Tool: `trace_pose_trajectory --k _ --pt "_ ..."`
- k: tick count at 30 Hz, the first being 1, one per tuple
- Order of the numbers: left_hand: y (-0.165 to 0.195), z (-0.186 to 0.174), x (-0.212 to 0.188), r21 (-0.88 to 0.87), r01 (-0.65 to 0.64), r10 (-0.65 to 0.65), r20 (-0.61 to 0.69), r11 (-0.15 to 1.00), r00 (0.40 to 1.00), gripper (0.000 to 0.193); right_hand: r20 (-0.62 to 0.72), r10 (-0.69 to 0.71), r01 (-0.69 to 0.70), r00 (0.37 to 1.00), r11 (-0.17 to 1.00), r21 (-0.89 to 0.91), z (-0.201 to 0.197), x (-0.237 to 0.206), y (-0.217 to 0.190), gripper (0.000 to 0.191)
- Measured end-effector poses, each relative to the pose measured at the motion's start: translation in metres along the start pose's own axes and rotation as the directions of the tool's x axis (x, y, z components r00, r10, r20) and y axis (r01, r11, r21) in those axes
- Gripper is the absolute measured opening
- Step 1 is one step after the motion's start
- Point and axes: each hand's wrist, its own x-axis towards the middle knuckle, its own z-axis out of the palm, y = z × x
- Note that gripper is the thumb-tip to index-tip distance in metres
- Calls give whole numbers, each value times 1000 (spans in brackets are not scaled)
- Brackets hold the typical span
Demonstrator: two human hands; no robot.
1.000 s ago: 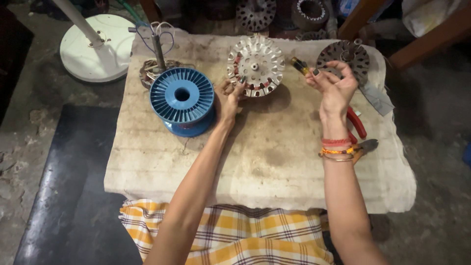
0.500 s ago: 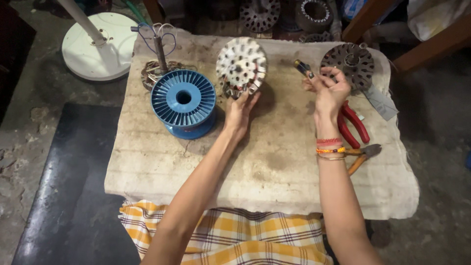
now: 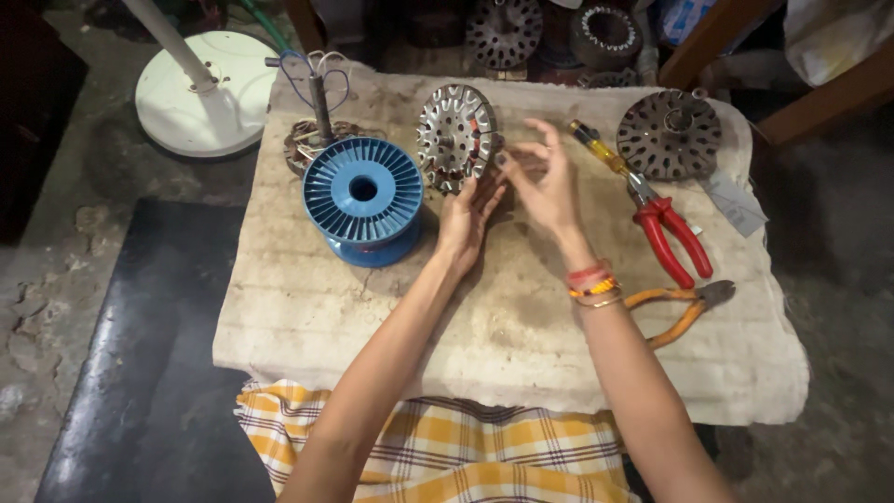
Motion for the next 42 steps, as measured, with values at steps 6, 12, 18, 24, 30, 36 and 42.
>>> trace_pose_trajectory --k 6,12,18,24,30,36,42 --pt "-1 -1 -1 51 -15 16 -3 999 1000 38 -63 40 -35 997 997 70 34 4 -8 70" --pt "-11 -2 1 214 142 -170 119 967 978 51 -15 122 -115 992 965 235 14 12 -2 73" --pt "-5 -2 -8 481 208 -391 319 852 863 39 163 159 -177 974 979 102 -25 35 2 78" --pt "22 8 -30 743 -614 565 636 -265 526 33 324 151 -250 934 924 289 -59 20 12 73" --pt "19 17 -16 887 -460 491 420 -43 763 85 334 188 -326 924 844 427 -65 4 27 85" --pt "16 -9 0 858 -513 529 422 30 737 96 527 265 -485 808 806 338 -63 3 26 98" --pt "16 -18 7 922 -373 495 279 101 823 98 503 467 -536 728 844 -7 -70 11 23 100"
